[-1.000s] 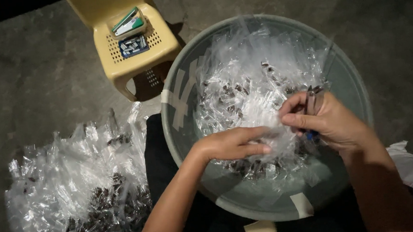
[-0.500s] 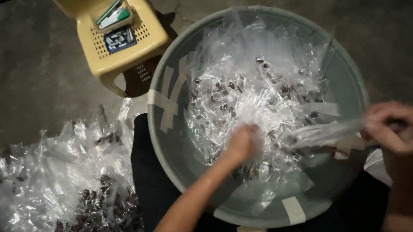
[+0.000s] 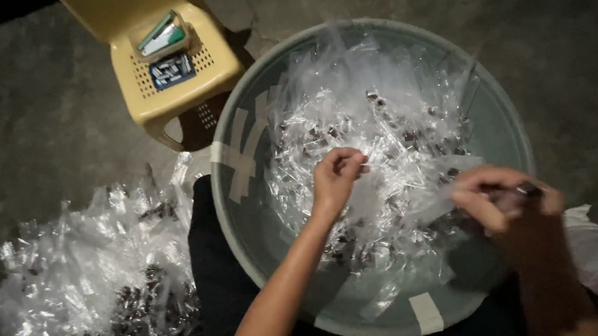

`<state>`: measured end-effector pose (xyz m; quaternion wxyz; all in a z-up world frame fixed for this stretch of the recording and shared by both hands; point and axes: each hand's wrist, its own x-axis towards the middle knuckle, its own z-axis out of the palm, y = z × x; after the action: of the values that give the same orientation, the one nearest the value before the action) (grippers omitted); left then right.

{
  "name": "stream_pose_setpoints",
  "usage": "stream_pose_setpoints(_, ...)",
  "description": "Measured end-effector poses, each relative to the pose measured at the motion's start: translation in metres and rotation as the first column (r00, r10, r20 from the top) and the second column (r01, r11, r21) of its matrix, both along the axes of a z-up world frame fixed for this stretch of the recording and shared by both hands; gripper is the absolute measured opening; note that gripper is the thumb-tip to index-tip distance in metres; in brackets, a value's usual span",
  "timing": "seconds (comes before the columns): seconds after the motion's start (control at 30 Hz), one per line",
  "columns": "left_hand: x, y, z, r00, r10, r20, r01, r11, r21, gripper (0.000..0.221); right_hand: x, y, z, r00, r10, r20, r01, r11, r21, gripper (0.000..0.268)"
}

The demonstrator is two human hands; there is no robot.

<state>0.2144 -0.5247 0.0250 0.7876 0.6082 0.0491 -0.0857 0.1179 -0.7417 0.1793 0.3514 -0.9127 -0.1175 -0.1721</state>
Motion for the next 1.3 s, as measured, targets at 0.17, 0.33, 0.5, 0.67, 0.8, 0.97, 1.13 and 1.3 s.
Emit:
stream_pose_setpoints(0.17,-0.026,0.013,0.094,0.976,-0.098,0.192,0.097,0.995,0.013,0.008,0.014,0.045,0.016,0.844,0.106,-0.526,0.245,0.796,0.553,0.062)
stream_pose_setpoints(0.33,-0.044,0.039,0.14,0.807,-0.274,0.523,0.084,0.93,0.358,0.012,0.022,0.062,0.025,0.835,0.155,-0.528,0.277,0.71,0.647,0.026)
stream_pose_setpoints(0.5,-0.044,0.054,0.117,0.79,-0.417,0.449,0.421,0.902,0.096,0.033,0.027,0.07,0.026,0.869,0.248,-0.427,0.16,0.678,0.718,0.011)
stream_pose_setpoints(0.67,-0.067,0.033,0.114,0.808,-0.548,0.214,0.552,0.832,0.046,0.027,0.03,0.084,0.029,0.894,0.142,-0.425,0.199,0.724,0.661,0.009)
stream_pose_setpoints(0.8,-0.071,0.034,0.103,0.853,-0.437,0.285,0.429,0.898,0.095,0.041,0.041,0.085,0.003,0.942,0.093,-0.322,0.228,0.527,0.819,0.02)
stream_pose_setpoints(0.97,-0.067,0.04,0.091,0.876,-0.431,0.218,0.416,0.902,0.112,0.042,0.047,0.107,-0.027,0.907,0.113,-0.406,0.4,0.073,0.914,0.008)
stream_pose_setpoints(1.13,-0.066,0.064,0.084,0.904,-0.383,0.188,0.296,0.881,0.368,0.04,0.035,0.12,-0.031,0.829,0.327,-0.454,0.46,0.064,0.886,0.026)
stream_pose_setpoints(1.3,-0.077,0.056,0.084,0.855,-0.469,0.222,0.367,0.849,0.379,0.034,0.057,0.131,-0.038,0.902,-0.075,-0.425,0.421,0.372,0.827,0.055)
